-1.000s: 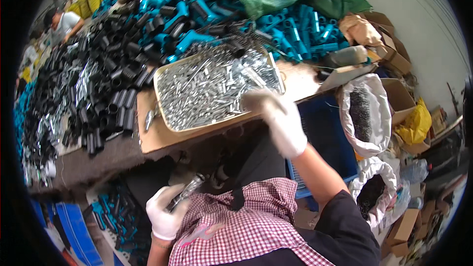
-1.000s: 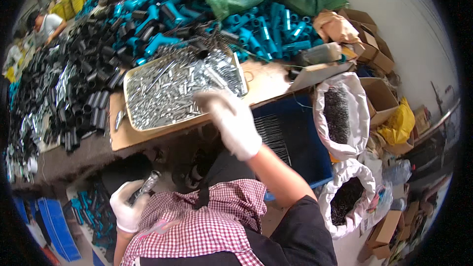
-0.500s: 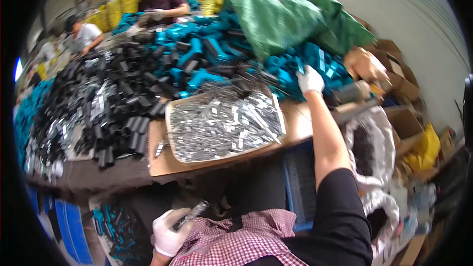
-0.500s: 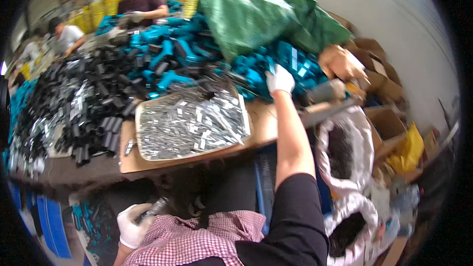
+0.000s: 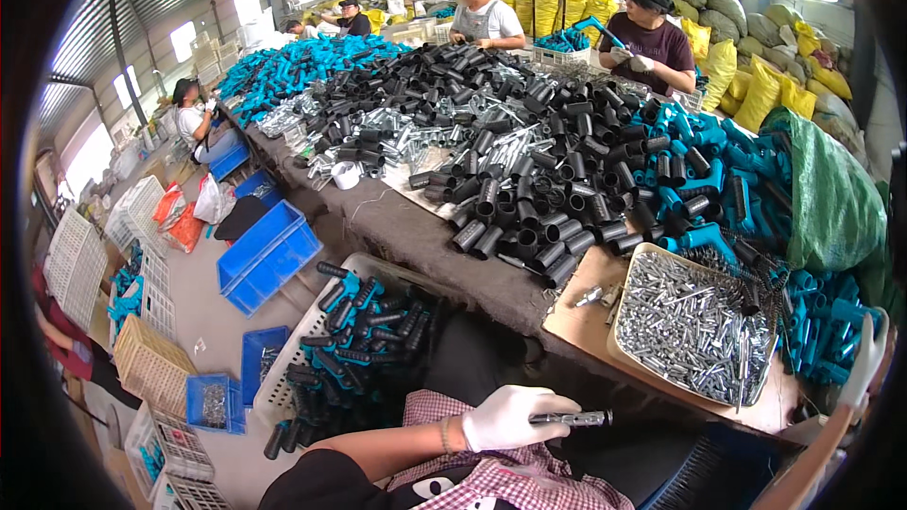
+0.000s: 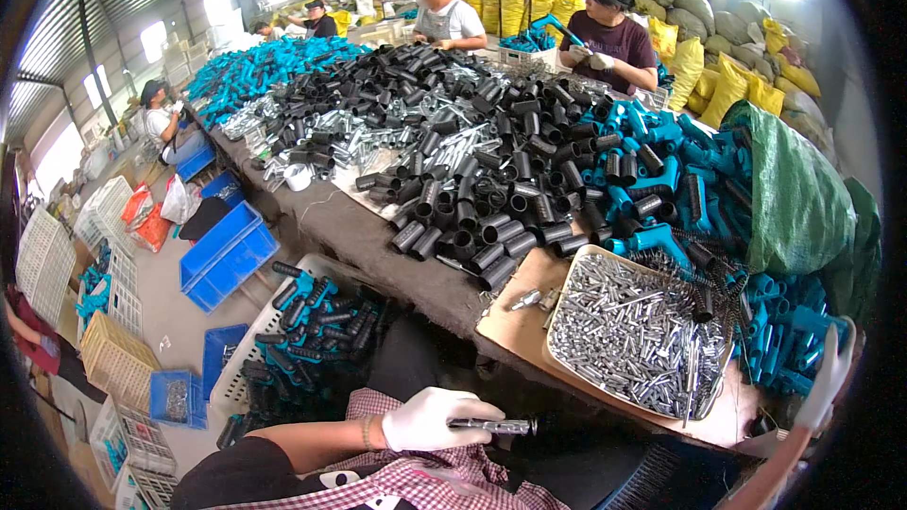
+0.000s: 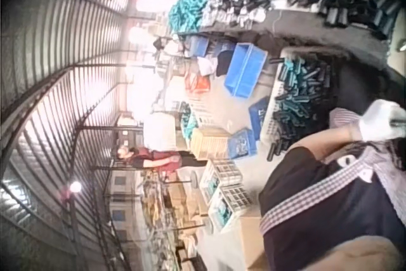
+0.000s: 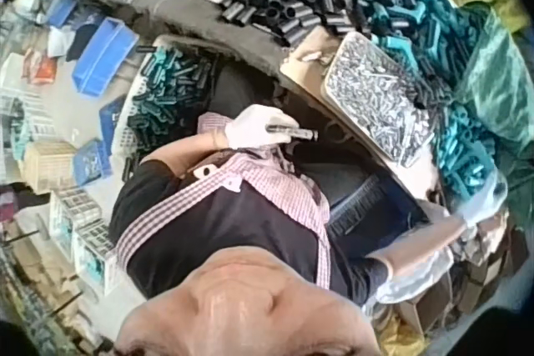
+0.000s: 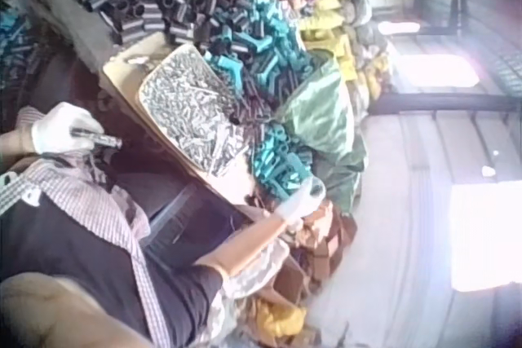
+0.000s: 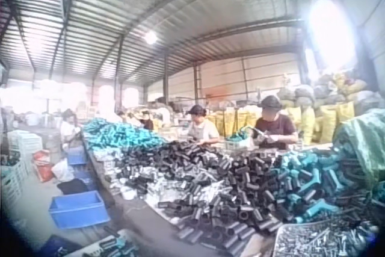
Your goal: The person assembles tools by inserting metal pins and springs into metal cylinders and fitting plastic handles onto the assemblies by hand.
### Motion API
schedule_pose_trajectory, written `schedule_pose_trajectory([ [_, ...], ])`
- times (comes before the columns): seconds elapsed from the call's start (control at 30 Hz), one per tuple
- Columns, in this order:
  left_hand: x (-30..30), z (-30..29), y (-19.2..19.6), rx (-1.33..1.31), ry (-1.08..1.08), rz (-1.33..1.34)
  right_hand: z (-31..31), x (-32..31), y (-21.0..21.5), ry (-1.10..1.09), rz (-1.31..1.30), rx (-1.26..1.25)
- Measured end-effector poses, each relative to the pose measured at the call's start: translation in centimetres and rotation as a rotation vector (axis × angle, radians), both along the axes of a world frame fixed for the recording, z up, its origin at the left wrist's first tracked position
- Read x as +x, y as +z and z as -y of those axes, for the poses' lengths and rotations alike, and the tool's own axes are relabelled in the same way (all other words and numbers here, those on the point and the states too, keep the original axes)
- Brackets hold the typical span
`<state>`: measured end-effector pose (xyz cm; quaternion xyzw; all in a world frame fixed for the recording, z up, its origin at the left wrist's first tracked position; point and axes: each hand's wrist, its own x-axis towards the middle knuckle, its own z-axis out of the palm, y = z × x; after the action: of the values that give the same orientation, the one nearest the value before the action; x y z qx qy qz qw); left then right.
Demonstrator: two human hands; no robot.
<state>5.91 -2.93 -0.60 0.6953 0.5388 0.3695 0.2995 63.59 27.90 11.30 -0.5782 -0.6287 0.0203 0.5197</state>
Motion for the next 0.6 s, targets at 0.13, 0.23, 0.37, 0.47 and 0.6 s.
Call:
schedule_pose_trajectory([
  [0.13,0.0,-0.7,0.0,0.091,-0.07,0.084,12.0,-12.7,-0.8,0.256,-0.292,-0.148],
  [0.23,0.3,-0.3,0.6,0.101,-0.097,0.09,17.1,-23.7,-4.0,0.451,-0.447,-0.277],
  [0.37,-0.3,1.1,1.7,0.108,-0.163,0.146,19.0,-32.3,-7.9,0.704,-0.802,-0.61],
  [0.47,-1.4,2.1,2.0,0.128,-0.223,0.179,20.2,-35.7,-11.5,0.885,-0.88,-0.784],
  [0.6,-2.2,3.7,2.1,0.172,-0.226,0.203,22.7,-40.9,-13.8,1.074,-1.28,-0.911],
])
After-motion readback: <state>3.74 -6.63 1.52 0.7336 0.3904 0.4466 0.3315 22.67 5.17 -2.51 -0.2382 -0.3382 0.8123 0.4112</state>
